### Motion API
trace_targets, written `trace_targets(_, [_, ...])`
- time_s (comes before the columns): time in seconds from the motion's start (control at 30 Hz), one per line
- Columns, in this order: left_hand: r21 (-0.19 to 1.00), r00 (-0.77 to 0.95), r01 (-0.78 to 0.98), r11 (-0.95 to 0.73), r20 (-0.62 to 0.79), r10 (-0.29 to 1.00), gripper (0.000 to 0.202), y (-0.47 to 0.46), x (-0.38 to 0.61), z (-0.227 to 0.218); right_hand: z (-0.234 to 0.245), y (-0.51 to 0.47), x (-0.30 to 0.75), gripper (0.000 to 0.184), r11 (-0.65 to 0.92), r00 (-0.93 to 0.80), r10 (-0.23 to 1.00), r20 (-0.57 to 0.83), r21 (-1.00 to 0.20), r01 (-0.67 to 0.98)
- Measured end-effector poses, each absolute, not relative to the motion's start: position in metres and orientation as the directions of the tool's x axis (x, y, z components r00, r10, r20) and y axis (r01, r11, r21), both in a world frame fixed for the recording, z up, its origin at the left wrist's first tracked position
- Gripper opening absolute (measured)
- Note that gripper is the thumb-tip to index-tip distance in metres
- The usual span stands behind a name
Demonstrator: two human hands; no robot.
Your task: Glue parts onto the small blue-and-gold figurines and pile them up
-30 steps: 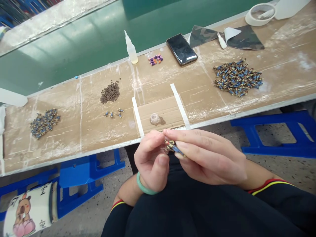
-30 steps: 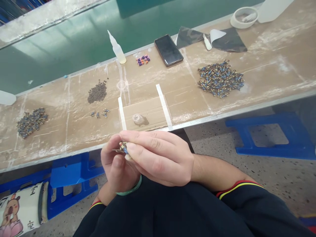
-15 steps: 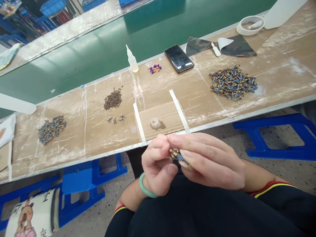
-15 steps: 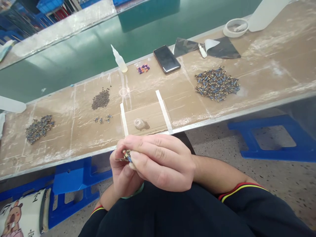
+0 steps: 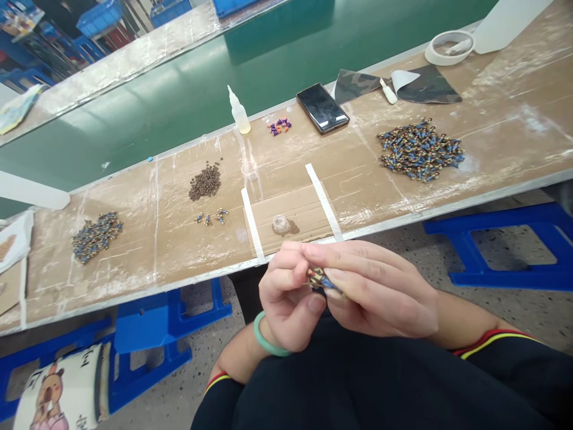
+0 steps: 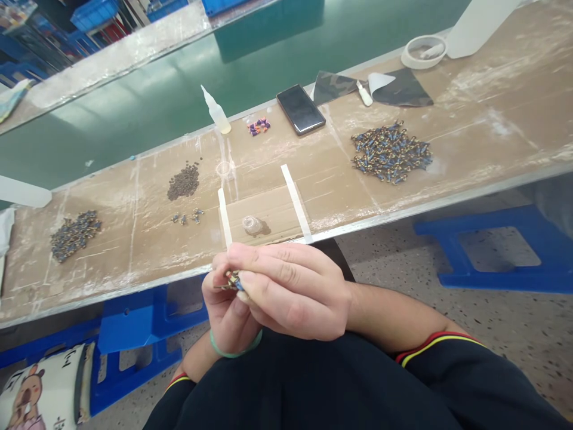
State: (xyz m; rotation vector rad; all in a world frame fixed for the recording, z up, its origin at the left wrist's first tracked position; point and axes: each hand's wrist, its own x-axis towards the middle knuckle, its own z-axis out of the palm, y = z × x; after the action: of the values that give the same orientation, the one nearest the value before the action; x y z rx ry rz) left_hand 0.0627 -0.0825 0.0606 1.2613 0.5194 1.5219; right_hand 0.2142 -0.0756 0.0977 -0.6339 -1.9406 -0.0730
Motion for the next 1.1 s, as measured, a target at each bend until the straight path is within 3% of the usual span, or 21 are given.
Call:
trace_targets(0.37, [0.82,0.093,-0.408,-0.401,0.474,0.876,0.032,-0.084,0.068,0.055,0.092,-0.075,0.218,0.011,0.851,-0.305,0.406,0.861,-0.235,0.469])
trace_targets(0.47, [0.791,0.12,-0.438,-0.428,0.523,0.844,0.039,-0.081,0.07,0.052,0.087,-0.077,0.211,0.013,0.833,-0.173,0.477,0.862,-0.38,0.402])
trace_targets(0.53, [0.781,0.142,-0.446,-0.438,0.545,0.827,0.045,-0.08,0.071,0.053,0.086,-0.079,0.202,0.018,0.758,0.058,0.609,0.791,-0.602,0.252])
trace_targets(0.6, [0.803,0.191,-0.404,-0.438,0.542,0.818,0.051,-0.077,0.07,0.057,0.09,-0.08,0.192,0.017,0.623,0.263,0.757,0.598,-0.782,-0.016])
trace_targets(0.7, [0.844,0.278,-0.322,-0.428,0.516,0.81,0.058,-0.073,0.068,0.066,0.099,-0.079,0.184,0.007,0.414,0.314,0.899,0.305,-0.825,-0.384])
trace_targets(0.77, [0.848,0.289,-0.311,-0.429,0.514,0.807,0.06,-0.072,0.067,0.07,0.104,-0.078,0.184,0.009,0.323,0.286,0.937,0.201,-0.809,-0.49])
trace_targets(0.87, [0.857,0.282,-0.308,-0.415,0.498,0.82,0.059,-0.071,0.068,0.073,0.104,-0.075,0.186,0.013,0.299,0.27,0.945,0.183,-0.819,-0.49])
trace_targets(1.0, [0.879,0.267,-0.323,-0.352,0.441,0.857,0.054,-0.073,0.07,0.076,0.1,-0.071,0.185,0.014,0.41,0.335,0.899,0.283,-0.815,-0.41])
trace_targets(1.1, [0.877,0.259,-0.374,-0.3,0.41,0.874,0.055,-0.073,0.072,0.078,0.101,-0.07,0.183,0.015,0.425,0.389,0.878,0.279,-0.829,-0.364])
